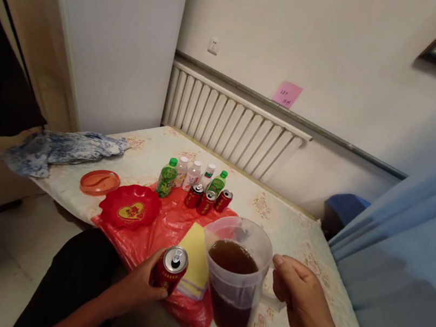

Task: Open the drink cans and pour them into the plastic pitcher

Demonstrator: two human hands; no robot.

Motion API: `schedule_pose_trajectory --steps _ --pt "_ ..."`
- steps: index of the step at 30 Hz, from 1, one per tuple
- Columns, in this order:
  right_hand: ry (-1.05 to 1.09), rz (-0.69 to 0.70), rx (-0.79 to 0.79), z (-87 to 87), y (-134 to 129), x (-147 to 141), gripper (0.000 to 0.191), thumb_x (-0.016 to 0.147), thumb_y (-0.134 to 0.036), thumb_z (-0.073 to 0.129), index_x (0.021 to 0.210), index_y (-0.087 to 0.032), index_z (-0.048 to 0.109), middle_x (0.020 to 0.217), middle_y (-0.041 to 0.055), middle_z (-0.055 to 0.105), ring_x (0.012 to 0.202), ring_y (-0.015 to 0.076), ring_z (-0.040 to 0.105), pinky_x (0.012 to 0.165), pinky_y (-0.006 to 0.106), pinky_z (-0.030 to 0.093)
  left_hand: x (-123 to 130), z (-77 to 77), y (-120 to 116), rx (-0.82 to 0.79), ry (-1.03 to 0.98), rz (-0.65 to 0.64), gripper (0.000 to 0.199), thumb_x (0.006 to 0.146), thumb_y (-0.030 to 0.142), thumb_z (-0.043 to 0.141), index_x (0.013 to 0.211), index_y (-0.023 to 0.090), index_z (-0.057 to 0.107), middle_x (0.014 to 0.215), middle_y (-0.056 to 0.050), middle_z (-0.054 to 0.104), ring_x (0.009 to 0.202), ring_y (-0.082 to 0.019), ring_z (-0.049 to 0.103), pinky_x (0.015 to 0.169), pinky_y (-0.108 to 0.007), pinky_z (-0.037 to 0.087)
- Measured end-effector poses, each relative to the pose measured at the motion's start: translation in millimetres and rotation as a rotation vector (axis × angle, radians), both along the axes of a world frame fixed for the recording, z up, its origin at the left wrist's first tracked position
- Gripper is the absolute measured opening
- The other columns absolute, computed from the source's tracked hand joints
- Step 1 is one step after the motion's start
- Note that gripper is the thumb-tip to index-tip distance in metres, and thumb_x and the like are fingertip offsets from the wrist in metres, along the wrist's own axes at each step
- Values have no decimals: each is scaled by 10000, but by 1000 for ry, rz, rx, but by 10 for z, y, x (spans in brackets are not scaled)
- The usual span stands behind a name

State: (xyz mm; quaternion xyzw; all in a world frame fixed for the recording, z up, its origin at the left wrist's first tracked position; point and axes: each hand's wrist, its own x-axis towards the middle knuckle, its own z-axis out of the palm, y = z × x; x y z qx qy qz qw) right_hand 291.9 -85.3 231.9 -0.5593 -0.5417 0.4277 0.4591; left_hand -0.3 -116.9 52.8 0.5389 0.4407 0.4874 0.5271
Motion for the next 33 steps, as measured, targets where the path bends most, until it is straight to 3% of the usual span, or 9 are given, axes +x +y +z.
schedule_pose_trajectory --steps 7,12,19,27,33 --pt "-85 14 -77 -48 -229 187 529 631 -638 725 453 -232 437 460 -61 280 459 99 198 475 282 133 81 159 -51 41 72 -9 789 571 82 661 1320 187 436 1302 -81 594 1225 -289 528 1062 -396 389" --pt "-191 45 -124 11 -317 164 593 574 -734 686 447 -236 392 468 -68 255 476 97 177 482 271 135 114 150 -70 46 107 -12 797 576 82 657 1328 199 422 1327 -70 573 1241 -280 515 1073 -385 380" --pt "-307 173 -120 19 -367 155 579 729 -711 581 515 -230 341 517 -82 206 515 97 140 496 263 135 128 145 -73 66 154 -8 809 566 73 658 1329 196 420 1331 -85 567 1246 -284 510 1095 -398 365" --pt "-405 177 -89 64 -406 34 514 770 -615 591 534 -220 362 545 -69 223 534 104 183 512 270 156 118 157 -100 60 165 -1 811 578 77 677 1338 215 430 1345 -76 572 1256 -288 512 1105 -417 372" --pt "-508 255 -109 69 -347 68 535 770 -648 560 536 -220 339 538 -65 232 529 106 199 504 265 178 119 154 -99 74 189 14 811 575 85 697 1337 217 452 1352 -81 569 1257 -299 509 1111 -432 368"
